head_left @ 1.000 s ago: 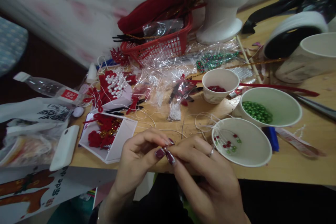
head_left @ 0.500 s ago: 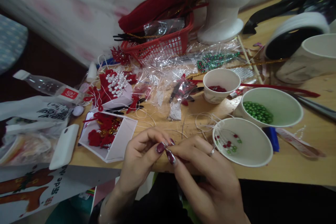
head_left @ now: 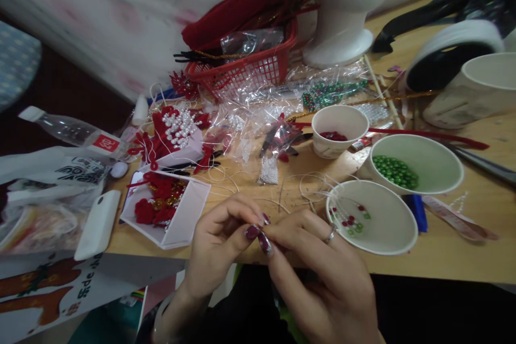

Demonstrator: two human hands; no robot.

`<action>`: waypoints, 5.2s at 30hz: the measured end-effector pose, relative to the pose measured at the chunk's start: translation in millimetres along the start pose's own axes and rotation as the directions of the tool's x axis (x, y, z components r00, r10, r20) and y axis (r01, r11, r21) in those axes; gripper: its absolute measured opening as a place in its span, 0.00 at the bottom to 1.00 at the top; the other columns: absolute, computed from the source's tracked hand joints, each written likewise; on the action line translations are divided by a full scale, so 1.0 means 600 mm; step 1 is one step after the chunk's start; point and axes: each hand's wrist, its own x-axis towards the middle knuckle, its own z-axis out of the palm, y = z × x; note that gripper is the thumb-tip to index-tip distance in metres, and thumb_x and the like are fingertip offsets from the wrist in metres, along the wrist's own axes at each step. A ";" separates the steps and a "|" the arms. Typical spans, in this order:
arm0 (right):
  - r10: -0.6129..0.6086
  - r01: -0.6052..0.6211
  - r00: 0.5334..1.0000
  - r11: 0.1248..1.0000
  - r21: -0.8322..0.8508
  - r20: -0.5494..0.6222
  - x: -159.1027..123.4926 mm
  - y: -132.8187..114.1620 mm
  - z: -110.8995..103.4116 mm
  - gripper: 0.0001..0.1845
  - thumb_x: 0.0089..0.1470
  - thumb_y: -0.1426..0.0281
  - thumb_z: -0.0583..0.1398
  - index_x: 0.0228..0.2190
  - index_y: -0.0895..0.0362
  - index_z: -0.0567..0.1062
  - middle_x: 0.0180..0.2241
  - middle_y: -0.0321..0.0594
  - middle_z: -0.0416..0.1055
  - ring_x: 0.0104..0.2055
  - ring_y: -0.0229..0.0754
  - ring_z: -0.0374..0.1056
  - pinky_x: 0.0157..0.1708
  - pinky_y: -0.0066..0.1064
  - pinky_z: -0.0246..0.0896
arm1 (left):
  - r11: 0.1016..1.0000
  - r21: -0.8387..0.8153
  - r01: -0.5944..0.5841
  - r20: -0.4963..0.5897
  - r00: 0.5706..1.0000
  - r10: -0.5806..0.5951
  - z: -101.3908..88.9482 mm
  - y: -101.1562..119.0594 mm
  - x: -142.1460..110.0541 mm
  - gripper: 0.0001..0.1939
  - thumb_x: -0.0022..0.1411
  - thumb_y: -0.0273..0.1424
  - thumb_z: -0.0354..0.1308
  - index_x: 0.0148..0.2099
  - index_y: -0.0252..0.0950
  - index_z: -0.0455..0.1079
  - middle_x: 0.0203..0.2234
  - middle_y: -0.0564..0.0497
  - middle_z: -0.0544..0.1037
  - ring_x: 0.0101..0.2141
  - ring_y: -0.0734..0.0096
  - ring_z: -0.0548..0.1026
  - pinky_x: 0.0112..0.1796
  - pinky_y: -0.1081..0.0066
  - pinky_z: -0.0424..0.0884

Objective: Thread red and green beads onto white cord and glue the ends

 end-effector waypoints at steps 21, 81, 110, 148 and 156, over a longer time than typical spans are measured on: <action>-0.064 0.065 0.997 0.998 -0.009 0.048 -0.005 0.000 0.001 0.16 0.55 0.83 0.59 0.40 0.55 0.79 0.28 0.39 0.71 0.29 0.39 0.69 0.28 0.32 0.69 | 0.991 -0.007 -0.130 0.036 0.991 0.130 -0.008 -0.006 -0.005 0.02 0.62 0.30 0.65 0.38 0.43 0.78 0.33 0.52 0.76 0.35 0.72 0.73 0.40 0.71 0.71; 0.039 -0.032 0.995 0.996 -0.081 0.087 -0.015 0.017 0.015 0.12 0.60 0.78 0.57 0.40 0.53 0.78 0.32 0.35 0.71 0.34 0.36 0.69 0.32 0.28 0.63 | 0.800 0.470 -0.374 0.065 0.918 0.391 -0.019 0.005 -0.001 0.07 0.63 0.22 0.60 0.39 0.38 0.78 0.33 0.54 0.84 0.37 0.78 0.80 0.42 0.81 0.74; 0.012 0.011 0.990 0.988 -0.155 0.144 -0.011 0.014 0.009 0.10 0.58 0.80 0.58 0.38 0.56 0.75 0.31 0.36 0.72 0.33 0.36 0.69 0.31 0.27 0.65 | 0.692 0.540 -0.478 0.127 0.860 0.495 -0.019 0.001 -0.002 0.08 0.62 0.22 0.60 0.40 0.38 0.77 0.31 0.51 0.84 0.35 0.70 0.81 0.43 0.70 0.78; 0.007 0.000 0.997 0.996 -0.093 0.074 -0.010 -0.001 0.016 0.11 0.58 0.80 0.58 0.37 0.54 0.78 0.30 0.35 0.72 0.32 0.35 0.70 0.29 0.26 0.66 | 0.971 0.103 -0.217 -0.097 0.969 0.227 -0.002 -0.014 -0.003 0.06 0.60 0.35 0.66 0.34 0.39 0.79 0.30 0.50 0.84 0.33 0.67 0.82 0.40 0.66 0.80; 0.009 -0.002 0.997 0.996 -0.088 0.083 -0.007 0.002 0.015 0.12 0.58 0.81 0.58 0.38 0.55 0.78 0.31 0.35 0.73 0.33 0.34 0.71 0.30 0.26 0.66 | 0.976 0.056 -0.211 -0.101 0.971 0.216 -0.006 -0.020 -0.008 0.01 0.62 0.31 0.65 0.37 0.41 0.78 0.32 0.54 0.84 0.35 0.71 0.82 0.41 0.70 0.79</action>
